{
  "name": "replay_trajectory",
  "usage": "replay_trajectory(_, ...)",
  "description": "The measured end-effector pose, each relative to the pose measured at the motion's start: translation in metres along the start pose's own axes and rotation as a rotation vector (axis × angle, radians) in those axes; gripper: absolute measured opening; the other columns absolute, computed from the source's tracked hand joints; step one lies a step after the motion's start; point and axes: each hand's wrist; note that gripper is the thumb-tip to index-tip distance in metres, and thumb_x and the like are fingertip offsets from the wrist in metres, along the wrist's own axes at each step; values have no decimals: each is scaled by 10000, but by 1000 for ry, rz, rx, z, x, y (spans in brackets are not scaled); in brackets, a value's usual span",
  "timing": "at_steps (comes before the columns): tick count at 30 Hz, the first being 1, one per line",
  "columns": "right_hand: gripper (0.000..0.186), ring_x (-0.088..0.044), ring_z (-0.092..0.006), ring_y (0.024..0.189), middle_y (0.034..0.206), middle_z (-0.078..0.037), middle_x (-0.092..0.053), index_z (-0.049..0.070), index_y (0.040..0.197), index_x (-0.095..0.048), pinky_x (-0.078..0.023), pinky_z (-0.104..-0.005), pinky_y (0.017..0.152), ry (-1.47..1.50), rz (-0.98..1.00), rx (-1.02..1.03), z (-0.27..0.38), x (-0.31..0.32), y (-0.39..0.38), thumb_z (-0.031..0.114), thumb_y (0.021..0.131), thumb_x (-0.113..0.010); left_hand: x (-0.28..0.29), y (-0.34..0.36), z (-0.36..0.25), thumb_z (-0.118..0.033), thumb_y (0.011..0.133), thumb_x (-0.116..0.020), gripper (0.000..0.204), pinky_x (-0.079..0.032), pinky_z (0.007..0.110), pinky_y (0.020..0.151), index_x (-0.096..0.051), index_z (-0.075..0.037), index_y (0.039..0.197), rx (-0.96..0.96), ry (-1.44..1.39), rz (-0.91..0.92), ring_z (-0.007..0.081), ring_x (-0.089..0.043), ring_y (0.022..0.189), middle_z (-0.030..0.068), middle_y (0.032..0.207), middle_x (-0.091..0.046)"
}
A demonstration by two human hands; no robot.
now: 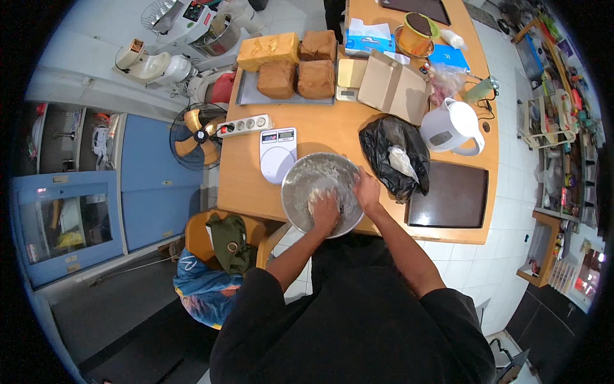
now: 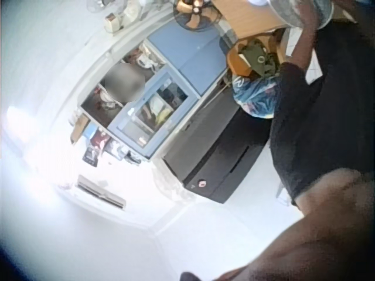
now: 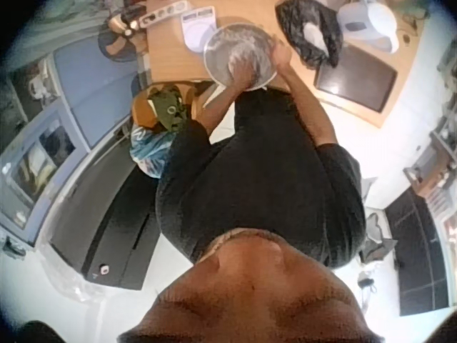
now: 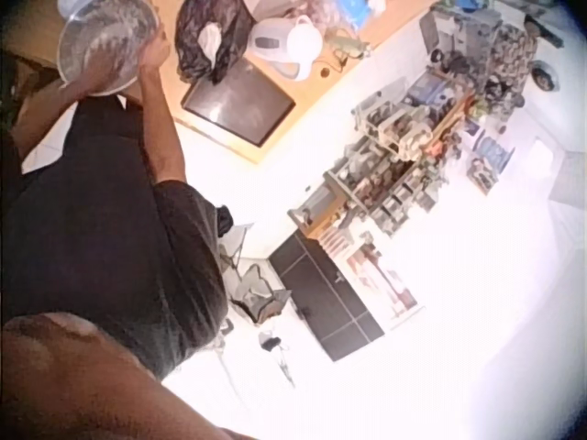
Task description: The person kneads dough inside a metal bowl by hand.
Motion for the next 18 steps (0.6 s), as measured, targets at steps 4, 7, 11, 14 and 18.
replay_trajectory(4, 221, -619, -403, 694, 770, -194, -638, 82, 1029, -523, -477, -499, 619, -49, 44, -58, -11, -3, -2, 87, 809, -547, -10, 58, 32, -276, 773, -610, 451, -459, 498, 826, -542, -129, 1194, -152, -143, 29, 341, -613, 942, 162, 1104, -591)
replay_trajectory(7, 194, -619, -403, 679, 750, -193, -637, 83, 1030, -523, -474, -500, 611, -22, 5, -17, 0, 1, -3, 111, 839, -539, -34, 78, 52, -265, 733, -651, 325, -483, 430, 685, -596, -106, 1011, -294, -444, -46, 303, -624, 732, 96, 832, -624)
replay_trajectory(11, 183, -625, -396, 676, 728, -183, -639, 84, 1034, -522, -477, -497, 611, -78, -7, -50, 8, -2, -5, 158, 867, -537, -43, 85, 49, -258, 748, -636, 266, -482, 433, 656, -609, -85, 948, -170, -235, -253, 303, -625, 730, 81, 730, -627)
replay_trajectory(14, 181, -631, -390, 672, 714, -180, -641, 80, 1031, -517, -479, -498, 612, -136, -64, -97, 4, -9, -3, 183, 883, -529, -13, 80, 32, -257, 774, -613, 301, -481, 440, 685, -606, -53, 995, -48, -287, 37, 314, -631, 789, 122, 818, -645)
replay_trajectory(18, 167, -634, -389, 673, 723, -186, -645, 79, 1000, -499, -480, -499, 624, -144, 18, -115, 9, -6, -3, 198, 887, -530, 8, 14, 13, -293, 866, -529, 445, -423, 496, 901, -525, 30, 1173, -45, -270, 126, 399, -535, 1084, 252, 1126, -564)
Point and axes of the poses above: each hand's wrist, its own y-axis towards the middle knuckle, its own x-axis out of the back of the hand, z = x × y
